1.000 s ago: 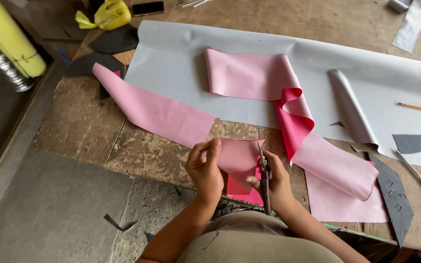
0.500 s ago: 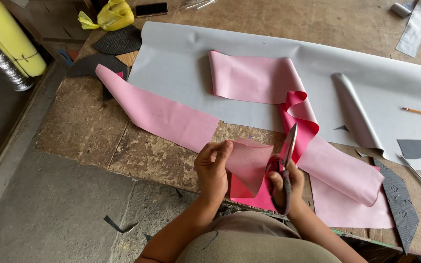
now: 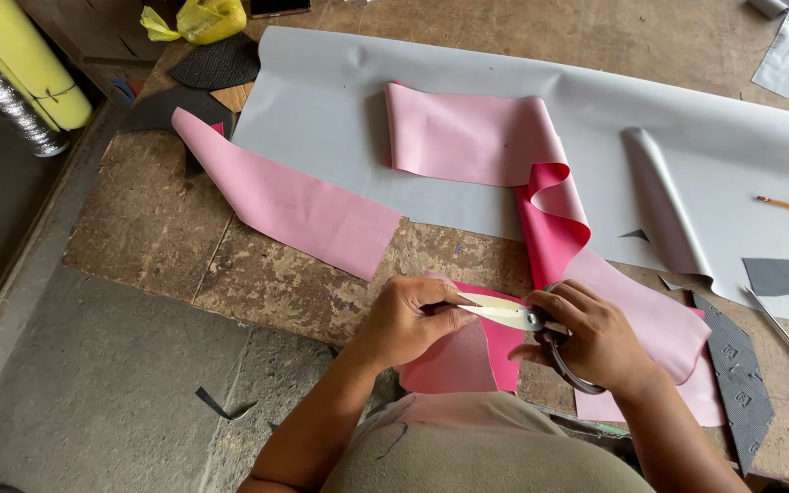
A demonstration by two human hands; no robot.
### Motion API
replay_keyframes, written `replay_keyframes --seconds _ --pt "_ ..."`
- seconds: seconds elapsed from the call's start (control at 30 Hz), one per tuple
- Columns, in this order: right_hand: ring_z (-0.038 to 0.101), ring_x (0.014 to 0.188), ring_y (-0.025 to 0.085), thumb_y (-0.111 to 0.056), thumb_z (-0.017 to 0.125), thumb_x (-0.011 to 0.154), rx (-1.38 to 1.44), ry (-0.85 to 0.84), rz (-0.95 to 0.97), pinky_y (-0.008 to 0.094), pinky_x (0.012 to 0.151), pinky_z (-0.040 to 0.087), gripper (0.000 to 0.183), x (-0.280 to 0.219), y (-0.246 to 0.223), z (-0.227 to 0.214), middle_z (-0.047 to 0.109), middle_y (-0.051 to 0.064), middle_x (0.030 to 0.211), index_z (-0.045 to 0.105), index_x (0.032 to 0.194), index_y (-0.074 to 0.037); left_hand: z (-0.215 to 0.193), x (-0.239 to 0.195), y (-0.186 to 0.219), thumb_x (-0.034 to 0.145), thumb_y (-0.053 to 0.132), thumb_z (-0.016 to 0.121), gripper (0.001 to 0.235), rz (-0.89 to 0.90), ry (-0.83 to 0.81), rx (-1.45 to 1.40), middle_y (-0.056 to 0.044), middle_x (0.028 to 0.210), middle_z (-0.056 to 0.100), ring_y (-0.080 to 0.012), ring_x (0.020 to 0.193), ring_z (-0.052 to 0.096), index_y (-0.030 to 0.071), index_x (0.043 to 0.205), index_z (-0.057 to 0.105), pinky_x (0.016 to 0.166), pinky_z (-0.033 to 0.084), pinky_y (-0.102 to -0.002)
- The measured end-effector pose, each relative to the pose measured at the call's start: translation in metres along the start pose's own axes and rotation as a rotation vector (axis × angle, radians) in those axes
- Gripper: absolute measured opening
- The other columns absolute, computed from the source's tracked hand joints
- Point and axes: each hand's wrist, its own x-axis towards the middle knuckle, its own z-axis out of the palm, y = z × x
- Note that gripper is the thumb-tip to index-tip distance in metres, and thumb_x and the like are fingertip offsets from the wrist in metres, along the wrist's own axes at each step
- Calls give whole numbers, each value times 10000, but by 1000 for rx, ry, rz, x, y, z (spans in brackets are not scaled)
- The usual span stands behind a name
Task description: Cutting strips of pink fabric with scissors and marking shapes using a cardboard template and pencil on a cutting table.
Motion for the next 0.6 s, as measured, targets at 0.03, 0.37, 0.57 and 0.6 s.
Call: replay_keyframes --seconds 0.03,0.37,0.57,0.6 --pt "653 688 324 -434 893 727 -3 31 -24 389 597 557 531 -1 1 -2 613 94 764 689 1068 -82 5 1 4 798 36 832 104 -23 -5 1 -173 726 747 -166 686 666 16 894 798 610 540 -338" --pt "675 720 293 -469 862 781 15 101 -26 363 601 554 474 -49 50 -53 615 65 782 696 1017 -92 85 23 11 758 70 829 145 -180 -64 62 -157 663 739 -126 675 637 -2 882 812 579 548 -323" --pt "668 735 299 -427 799 856 302 -53 186 391 715 536 539 -106 98 -78 706 108 855 682 1182 -14 134 41 12 823 170 799 75 -142 -81 254 31 769 784 -59 735 678 95 832 809 712 540 -224" --pt "661 690 275 -388 793 872 289 -77 291 374 672 518 419 -113 108 -84 712 68 821 663 1099 -61 132 42 3 824 123 801 77 -239 53 259 -7 846 791 -80 807 686 75 883 807 780 549 -236"
